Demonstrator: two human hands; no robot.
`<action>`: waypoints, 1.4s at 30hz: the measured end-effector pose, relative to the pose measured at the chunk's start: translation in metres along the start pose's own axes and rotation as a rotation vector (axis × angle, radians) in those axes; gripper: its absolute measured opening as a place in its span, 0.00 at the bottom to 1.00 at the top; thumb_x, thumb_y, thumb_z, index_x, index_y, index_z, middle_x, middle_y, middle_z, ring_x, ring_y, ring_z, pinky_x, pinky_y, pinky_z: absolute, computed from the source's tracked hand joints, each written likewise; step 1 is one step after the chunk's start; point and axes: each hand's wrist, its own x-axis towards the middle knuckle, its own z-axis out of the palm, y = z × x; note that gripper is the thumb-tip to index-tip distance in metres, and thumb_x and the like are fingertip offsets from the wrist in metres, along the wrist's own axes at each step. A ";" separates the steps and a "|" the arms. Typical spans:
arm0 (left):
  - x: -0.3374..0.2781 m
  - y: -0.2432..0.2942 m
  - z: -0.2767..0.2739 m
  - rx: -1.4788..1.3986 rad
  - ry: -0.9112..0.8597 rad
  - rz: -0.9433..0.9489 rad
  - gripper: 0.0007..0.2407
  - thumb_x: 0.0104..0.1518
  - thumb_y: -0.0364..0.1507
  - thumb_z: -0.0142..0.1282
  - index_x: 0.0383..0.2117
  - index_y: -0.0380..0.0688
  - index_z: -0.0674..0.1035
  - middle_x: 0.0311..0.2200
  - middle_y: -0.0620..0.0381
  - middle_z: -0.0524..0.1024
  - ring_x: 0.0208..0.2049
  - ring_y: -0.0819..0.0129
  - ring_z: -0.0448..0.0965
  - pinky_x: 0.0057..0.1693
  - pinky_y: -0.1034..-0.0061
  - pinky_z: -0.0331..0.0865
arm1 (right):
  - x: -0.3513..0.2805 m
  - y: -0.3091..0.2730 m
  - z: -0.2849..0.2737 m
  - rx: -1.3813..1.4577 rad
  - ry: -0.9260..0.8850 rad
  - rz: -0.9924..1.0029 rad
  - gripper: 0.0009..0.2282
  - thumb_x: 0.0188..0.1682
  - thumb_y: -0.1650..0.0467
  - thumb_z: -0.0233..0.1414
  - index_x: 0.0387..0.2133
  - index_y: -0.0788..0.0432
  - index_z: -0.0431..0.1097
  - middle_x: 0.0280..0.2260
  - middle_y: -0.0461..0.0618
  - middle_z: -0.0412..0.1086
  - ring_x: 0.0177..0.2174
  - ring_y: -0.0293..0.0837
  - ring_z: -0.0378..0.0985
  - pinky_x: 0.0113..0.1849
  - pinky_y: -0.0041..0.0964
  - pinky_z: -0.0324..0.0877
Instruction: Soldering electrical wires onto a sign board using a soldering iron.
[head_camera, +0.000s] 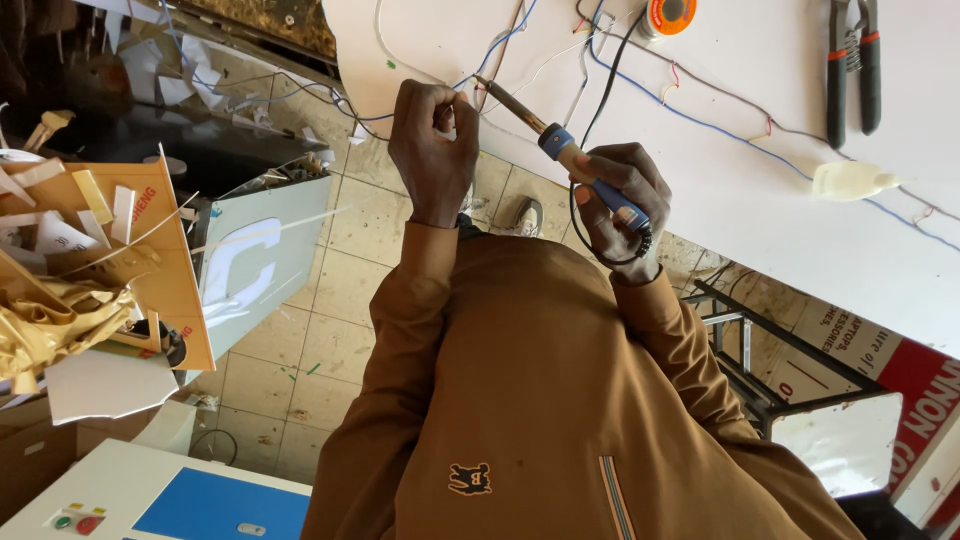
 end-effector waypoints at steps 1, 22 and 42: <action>0.000 0.000 0.001 0.004 0.003 -0.005 0.06 0.62 0.22 0.59 0.29 0.46 0.76 0.30 0.61 0.71 0.25 0.70 0.67 0.34 0.70 0.66 | 0.000 -0.001 -0.001 -0.011 -0.016 0.008 0.11 0.66 0.67 0.54 0.50 0.65 0.78 0.41 0.67 0.75 0.34 0.58 0.84 0.38 0.44 0.79; 0.003 0.000 0.003 0.058 -0.010 -0.014 0.03 0.63 0.26 0.59 0.31 0.49 0.78 0.31 0.64 0.73 0.25 0.71 0.69 0.33 0.72 0.67 | 0.003 0.002 -0.001 -0.060 -0.018 0.001 0.12 0.66 0.65 0.56 0.51 0.63 0.79 0.41 0.65 0.76 0.36 0.57 0.80 0.40 0.45 0.73; 0.004 -0.003 0.005 0.083 -0.005 0.011 0.03 0.64 0.26 0.59 0.32 0.48 0.79 0.31 0.63 0.73 0.24 0.72 0.70 0.30 0.73 0.65 | 0.005 0.001 0.000 -0.048 -0.016 0.015 0.12 0.66 0.66 0.56 0.50 0.64 0.79 0.41 0.66 0.76 0.37 0.57 0.81 0.40 0.45 0.73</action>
